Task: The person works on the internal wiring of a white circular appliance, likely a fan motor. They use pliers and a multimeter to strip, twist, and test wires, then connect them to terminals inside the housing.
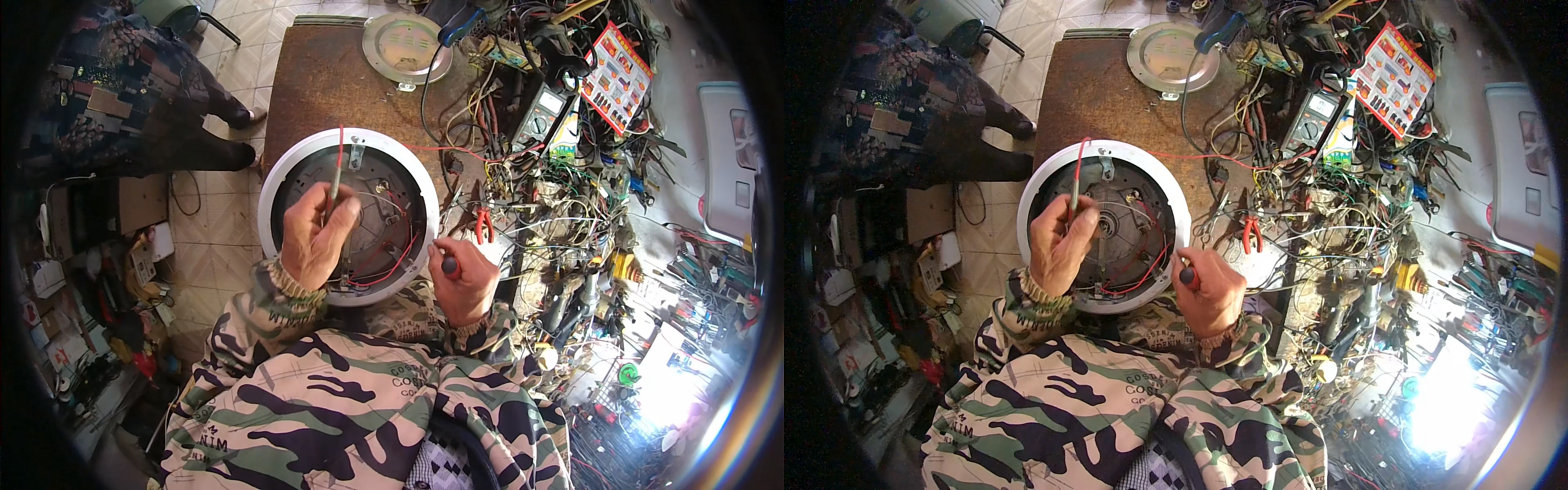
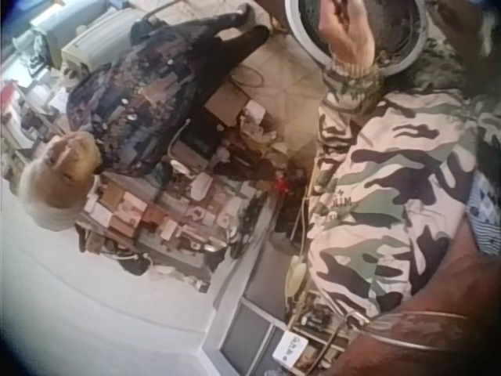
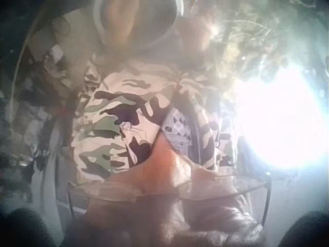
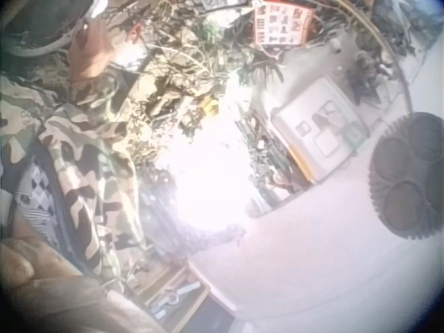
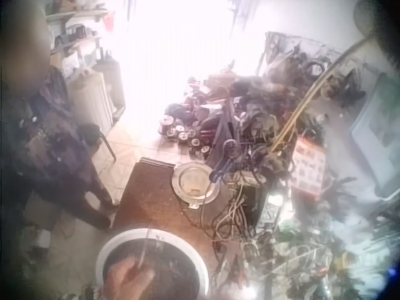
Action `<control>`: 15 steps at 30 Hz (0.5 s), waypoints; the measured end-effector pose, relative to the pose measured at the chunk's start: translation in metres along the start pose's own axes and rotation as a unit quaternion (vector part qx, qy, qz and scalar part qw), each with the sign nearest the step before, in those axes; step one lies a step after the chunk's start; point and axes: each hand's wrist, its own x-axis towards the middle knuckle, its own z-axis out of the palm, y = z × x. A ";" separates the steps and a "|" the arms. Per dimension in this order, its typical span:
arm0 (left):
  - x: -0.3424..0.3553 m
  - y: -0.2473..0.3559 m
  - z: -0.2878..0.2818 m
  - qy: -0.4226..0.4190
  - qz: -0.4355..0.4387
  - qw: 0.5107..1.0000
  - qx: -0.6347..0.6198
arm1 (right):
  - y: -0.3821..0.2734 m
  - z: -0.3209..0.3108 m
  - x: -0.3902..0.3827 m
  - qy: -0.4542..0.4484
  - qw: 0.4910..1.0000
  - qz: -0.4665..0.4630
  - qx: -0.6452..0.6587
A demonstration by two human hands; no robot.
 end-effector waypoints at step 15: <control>-0.023 -0.011 0.013 -0.189 -0.098 0.974 -0.075 | -0.013 0.014 -0.001 -0.039 0.990 -0.079 0.108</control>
